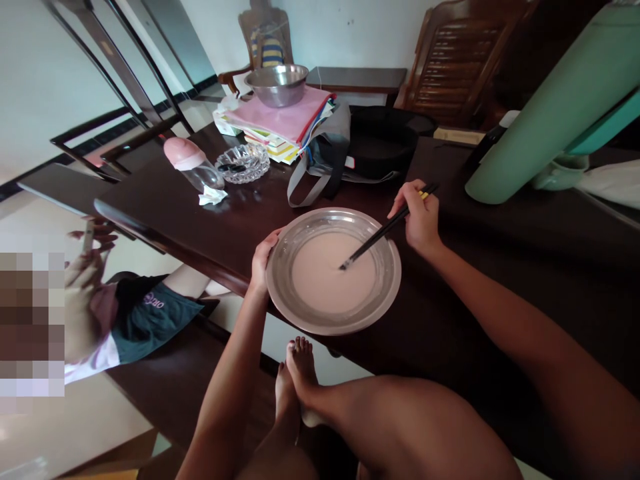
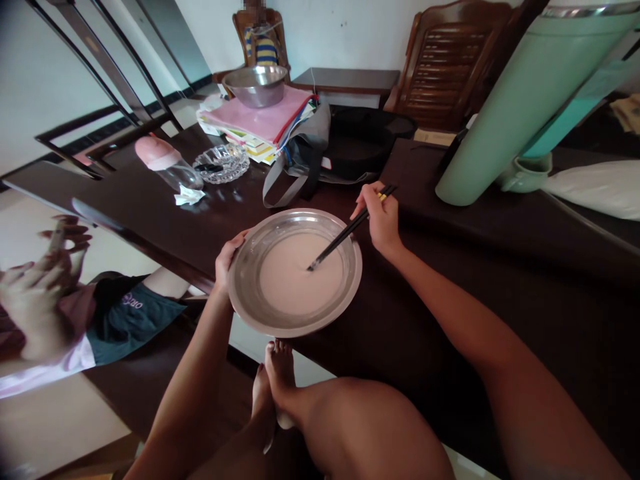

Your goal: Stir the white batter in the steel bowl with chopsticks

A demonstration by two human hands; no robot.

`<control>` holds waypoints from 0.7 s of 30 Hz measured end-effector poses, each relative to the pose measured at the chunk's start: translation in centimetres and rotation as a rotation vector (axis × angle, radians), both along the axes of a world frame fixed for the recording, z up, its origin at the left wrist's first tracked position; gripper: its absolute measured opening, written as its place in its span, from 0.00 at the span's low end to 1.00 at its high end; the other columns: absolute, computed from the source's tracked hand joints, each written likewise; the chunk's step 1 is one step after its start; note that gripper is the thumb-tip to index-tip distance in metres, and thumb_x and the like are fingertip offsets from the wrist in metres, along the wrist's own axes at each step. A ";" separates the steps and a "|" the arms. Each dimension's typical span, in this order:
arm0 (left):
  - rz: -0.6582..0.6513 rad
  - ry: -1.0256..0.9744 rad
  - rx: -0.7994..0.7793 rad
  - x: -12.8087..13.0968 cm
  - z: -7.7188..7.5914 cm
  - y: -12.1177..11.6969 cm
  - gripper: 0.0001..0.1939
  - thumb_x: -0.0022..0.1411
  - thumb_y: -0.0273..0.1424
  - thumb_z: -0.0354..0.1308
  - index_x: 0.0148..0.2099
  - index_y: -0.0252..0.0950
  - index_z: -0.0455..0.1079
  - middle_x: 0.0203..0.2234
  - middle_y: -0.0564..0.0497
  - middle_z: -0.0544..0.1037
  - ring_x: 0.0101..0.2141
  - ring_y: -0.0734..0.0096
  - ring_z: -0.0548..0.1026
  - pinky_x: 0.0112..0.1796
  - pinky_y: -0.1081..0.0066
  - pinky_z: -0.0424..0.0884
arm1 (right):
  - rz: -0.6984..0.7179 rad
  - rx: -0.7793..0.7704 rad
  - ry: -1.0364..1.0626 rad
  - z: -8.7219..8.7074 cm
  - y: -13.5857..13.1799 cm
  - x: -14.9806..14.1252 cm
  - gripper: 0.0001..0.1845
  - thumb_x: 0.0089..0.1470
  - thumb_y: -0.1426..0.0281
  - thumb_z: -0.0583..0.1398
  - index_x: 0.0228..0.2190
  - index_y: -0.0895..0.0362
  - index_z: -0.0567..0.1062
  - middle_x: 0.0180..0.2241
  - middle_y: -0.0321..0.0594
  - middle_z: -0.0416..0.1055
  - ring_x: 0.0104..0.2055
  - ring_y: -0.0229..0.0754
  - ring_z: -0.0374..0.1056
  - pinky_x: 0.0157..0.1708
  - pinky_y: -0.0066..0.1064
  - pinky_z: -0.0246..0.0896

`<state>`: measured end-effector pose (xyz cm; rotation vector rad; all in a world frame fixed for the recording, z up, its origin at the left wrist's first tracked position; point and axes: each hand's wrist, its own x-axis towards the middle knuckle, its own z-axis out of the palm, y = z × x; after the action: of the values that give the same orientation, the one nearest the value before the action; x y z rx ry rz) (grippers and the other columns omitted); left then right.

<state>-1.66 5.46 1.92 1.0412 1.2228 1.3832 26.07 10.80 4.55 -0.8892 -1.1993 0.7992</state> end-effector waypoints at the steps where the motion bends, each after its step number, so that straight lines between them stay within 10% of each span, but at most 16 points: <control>1: 0.000 -0.004 0.001 0.0 0.0 0.0 0.18 0.54 0.40 0.53 0.42 0.36 0.75 0.39 0.49 0.80 0.44 0.59 0.75 0.46 0.65 0.67 | 0.037 -0.011 -0.002 0.0 -0.1 -0.1 0.21 0.54 0.51 0.57 0.21 0.55 0.66 0.14 0.28 0.63 0.15 0.31 0.62 0.17 0.25 0.54; 21: -0.004 0.003 -0.008 -0.2 -0.4 0.1 0.20 0.54 0.41 0.53 0.44 0.36 0.75 0.41 0.48 0.80 0.45 0.56 0.75 0.44 0.65 0.69 | 0.003 -0.006 0.020 -0.1 0.3 0.2 0.23 0.53 0.50 0.57 0.20 0.54 0.66 0.14 0.29 0.63 0.15 0.31 0.62 0.17 0.25 0.56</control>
<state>-1.84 5.54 1.54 1.0403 1.2271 1.3733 26.25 11.12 4.44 -0.8824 -1.1818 0.8125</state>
